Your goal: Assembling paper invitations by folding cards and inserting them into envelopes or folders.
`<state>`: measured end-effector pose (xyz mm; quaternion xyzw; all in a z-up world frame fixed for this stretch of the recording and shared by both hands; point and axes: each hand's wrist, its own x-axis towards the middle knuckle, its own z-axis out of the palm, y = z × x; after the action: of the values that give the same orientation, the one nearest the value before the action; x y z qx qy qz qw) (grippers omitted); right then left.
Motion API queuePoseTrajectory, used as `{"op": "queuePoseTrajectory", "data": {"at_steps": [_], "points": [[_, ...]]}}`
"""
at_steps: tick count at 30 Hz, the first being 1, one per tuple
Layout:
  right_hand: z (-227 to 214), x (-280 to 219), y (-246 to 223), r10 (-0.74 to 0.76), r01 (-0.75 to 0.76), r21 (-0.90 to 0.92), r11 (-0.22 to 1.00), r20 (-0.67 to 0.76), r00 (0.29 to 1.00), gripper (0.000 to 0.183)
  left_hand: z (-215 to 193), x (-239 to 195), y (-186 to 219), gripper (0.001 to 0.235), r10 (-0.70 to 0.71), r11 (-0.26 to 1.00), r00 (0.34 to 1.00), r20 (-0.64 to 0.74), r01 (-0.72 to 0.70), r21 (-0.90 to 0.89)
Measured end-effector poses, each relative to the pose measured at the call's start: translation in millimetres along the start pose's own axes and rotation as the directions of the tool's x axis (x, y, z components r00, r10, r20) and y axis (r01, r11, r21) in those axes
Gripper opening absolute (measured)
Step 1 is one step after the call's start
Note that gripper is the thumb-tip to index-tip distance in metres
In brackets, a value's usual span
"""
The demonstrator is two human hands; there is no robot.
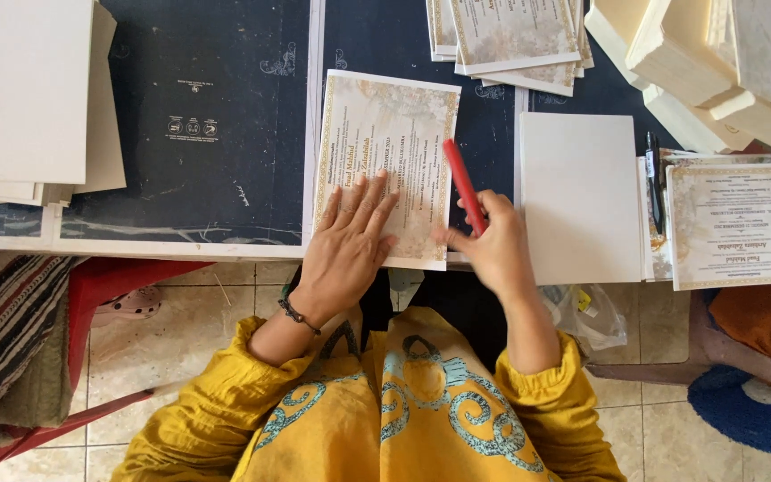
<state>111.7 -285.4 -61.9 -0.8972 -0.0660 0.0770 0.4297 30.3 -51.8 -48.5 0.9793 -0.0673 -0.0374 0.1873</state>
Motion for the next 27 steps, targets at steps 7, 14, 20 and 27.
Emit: {"op": "queuePoseTrajectory", "data": {"at_steps": [7, 14, 20, 27], "points": [[-17, 10, -17, -0.185, 0.185, -0.034, 0.982, -0.013, 0.983, 0.030, 30, -33, 16, 0.088, 0.424, 0.906, 0.864, -0.271, -0.407, 0.118], [37, -16, -52, -0.453, 0.621, -0.317, 0.717, 0.465, 0.761, 0.097, 46, -62, 20, 0.057, 0.488, 0.865, 0.859, -0.152, -0.500, -0.050], [83, 58, -81, -0.633, 0.817, -0.180, 0.548, 0.549, 0.546, 0.063, 41, -60, 20, 0.068, 0.460, 0.881, 0.881, -0.110, -0.468, -0.067], [90, 111, -64, -0.480, 0.539, -0.183, 0.822, 0.285, 0.830, 0.054, 42, -61, 19, 0.059, 0.461, 0.879, 0.871, -0.170, -0.474, -0.043]]}}
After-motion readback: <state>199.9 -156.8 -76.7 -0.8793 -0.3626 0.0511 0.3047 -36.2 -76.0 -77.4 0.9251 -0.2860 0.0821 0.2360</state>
